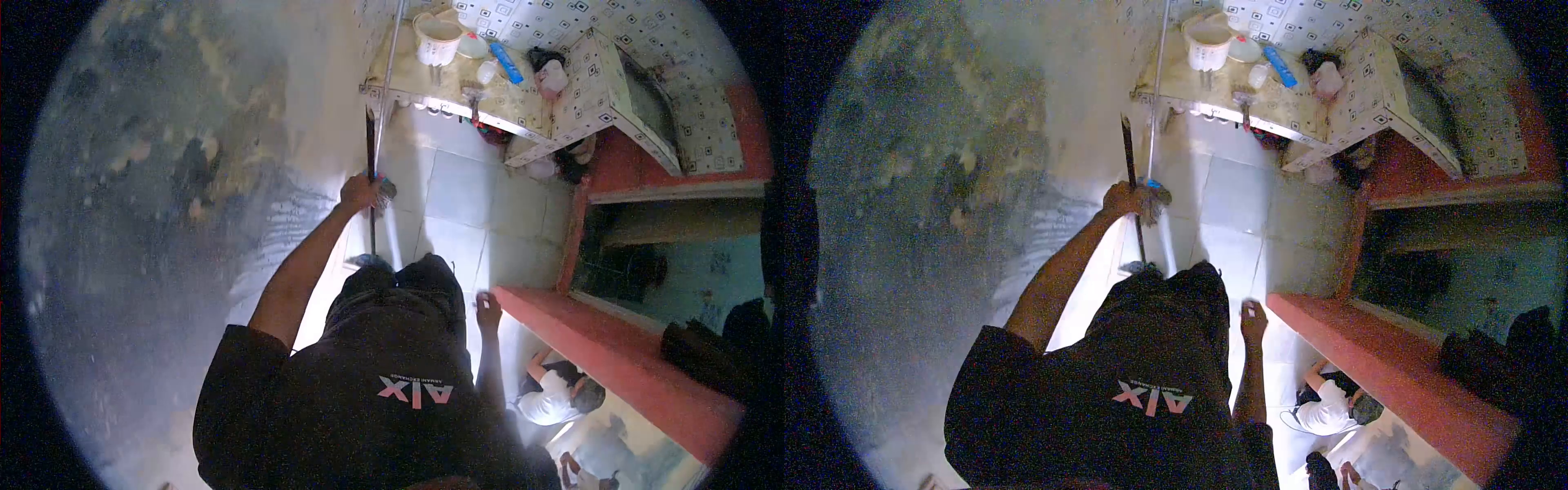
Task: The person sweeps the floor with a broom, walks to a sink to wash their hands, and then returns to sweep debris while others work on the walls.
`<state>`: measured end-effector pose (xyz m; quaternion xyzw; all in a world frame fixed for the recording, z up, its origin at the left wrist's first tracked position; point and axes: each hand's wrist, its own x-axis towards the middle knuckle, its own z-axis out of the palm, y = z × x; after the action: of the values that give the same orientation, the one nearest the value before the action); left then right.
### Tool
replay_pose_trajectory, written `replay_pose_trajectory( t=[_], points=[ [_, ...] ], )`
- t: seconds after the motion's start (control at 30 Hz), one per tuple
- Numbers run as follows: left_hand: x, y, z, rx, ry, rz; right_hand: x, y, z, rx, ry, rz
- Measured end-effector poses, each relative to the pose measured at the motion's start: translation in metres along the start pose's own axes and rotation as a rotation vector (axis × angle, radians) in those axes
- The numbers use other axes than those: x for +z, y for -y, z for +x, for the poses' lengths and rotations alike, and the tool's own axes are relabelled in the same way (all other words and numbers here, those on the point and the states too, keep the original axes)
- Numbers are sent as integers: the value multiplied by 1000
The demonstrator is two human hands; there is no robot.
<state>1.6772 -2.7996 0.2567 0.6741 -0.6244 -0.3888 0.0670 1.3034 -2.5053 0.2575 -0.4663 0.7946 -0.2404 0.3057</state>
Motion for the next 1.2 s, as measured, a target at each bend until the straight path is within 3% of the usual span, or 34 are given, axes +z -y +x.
replay_pose_trajectory(
  t=[0.07,0.1,0.13,0.27,0.37,0.47,0.5,0.57,0.6,0.63,0.7,0.8,0.93,1.0,1.07,1.1,1.17,1.2],
  points=[
    [25,48,75,112,11,188,30,-155,-15,208,48,31],
    [22,50,95,139,21,202,16,-150,-32,454,128,442],
    [17,47,112,151,27,218,5,-171,-49,498,218,615],
    [1,50,192,128,43,297,-2,-164,-80,511,524,11],
    [-11,61,254,47,11,281,-3,-148,-44,448,623,-112],
    [-33,41,293,-107,-16,-63,-7,-124,33,404,634,-37],
    [-42,37,307,-54,-16,54,-7,-116,65,416,609,67],
    [-43,55,344,290,-200,580,-16,-85,130,554,505,533],
    [-44,68,365,141,-59,289,-21,-67,159,640,433,801],
    [-48,77,388,-12,79,-1,-31,-38,189,662,404,720],
    [-96,-19,355,-27,285,259,-47,-11,224,648,343,637],
    [-105,-24,370,-599,252,-388,-58,0,247,670,286,644],
    [-112,-34,362,-514,247,-511,-55,-13,230,731,331,522],
    [-104,-17,368,-501,203,-648,-48,-35,209,831,344,622],
    [-76,39,413,-635,99,-722,-45,-36,196,910,420,404],
    [-67,54,431,-700,47,-759,-49,-31,192,902,447,395],
    [-62,53,434,-513,-141,-1087,-39,-38,193,705,402,423],
    [-58,56,431,-405,-214,-1099,-34,-41,187,615,381,436]
  ],
)
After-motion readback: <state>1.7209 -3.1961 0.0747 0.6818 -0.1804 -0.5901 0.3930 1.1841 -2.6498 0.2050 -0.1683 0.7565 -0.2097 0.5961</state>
